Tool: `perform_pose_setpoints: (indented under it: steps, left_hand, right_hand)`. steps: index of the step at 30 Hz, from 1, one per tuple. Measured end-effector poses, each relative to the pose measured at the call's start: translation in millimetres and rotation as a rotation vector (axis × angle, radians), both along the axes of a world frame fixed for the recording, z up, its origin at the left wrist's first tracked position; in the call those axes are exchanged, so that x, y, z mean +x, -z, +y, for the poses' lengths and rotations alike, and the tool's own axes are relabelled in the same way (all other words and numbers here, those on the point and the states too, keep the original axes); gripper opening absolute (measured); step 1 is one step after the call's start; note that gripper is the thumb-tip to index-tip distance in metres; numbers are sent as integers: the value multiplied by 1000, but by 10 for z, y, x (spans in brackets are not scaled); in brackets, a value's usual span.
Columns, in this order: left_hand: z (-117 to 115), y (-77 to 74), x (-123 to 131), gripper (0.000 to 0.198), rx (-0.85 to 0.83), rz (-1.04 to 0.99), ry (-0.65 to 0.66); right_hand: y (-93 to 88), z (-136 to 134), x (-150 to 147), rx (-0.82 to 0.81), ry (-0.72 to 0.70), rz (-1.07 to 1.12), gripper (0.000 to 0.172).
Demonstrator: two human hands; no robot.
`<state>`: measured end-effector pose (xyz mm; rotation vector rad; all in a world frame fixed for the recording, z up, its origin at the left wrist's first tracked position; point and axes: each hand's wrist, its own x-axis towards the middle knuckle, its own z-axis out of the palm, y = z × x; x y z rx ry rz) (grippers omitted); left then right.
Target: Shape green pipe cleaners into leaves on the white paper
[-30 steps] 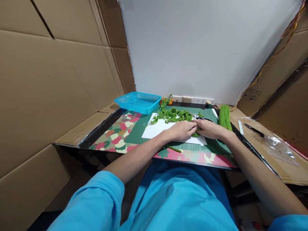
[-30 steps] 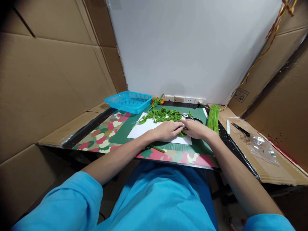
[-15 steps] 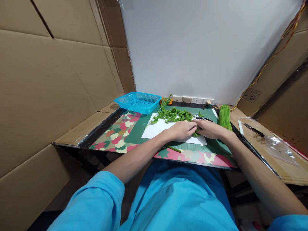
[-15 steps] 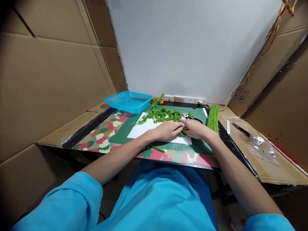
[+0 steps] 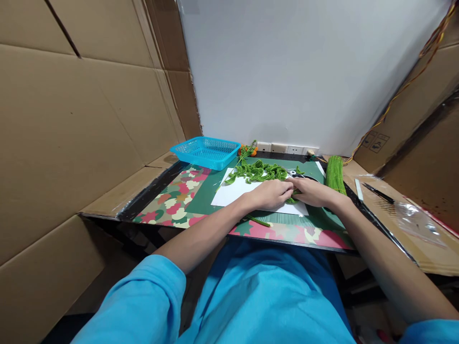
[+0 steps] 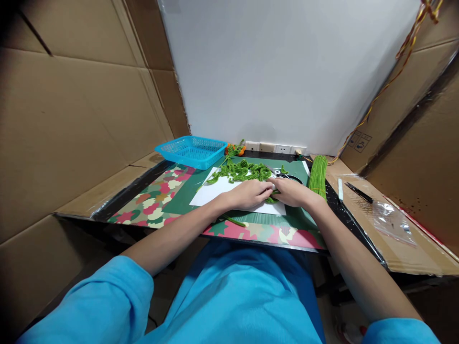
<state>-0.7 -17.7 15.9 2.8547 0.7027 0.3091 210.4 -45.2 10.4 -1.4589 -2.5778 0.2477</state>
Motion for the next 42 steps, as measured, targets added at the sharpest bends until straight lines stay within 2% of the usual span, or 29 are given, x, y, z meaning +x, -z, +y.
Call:
perform_pose_setpoints:
  steps: [27,36,42]
  left_hand:
    - [-26,-39,1,33,17,47,-13]
    - [-50,-22,9,40,4,37,-95]
    - [-71,-55,3,41,-15,27,-170]
  right_hand:
    - [26,15,10,4,1,-4,16]
    - [53,49,18,17,15,-23,5]
    - [31,27,11,7,21,-18,9]
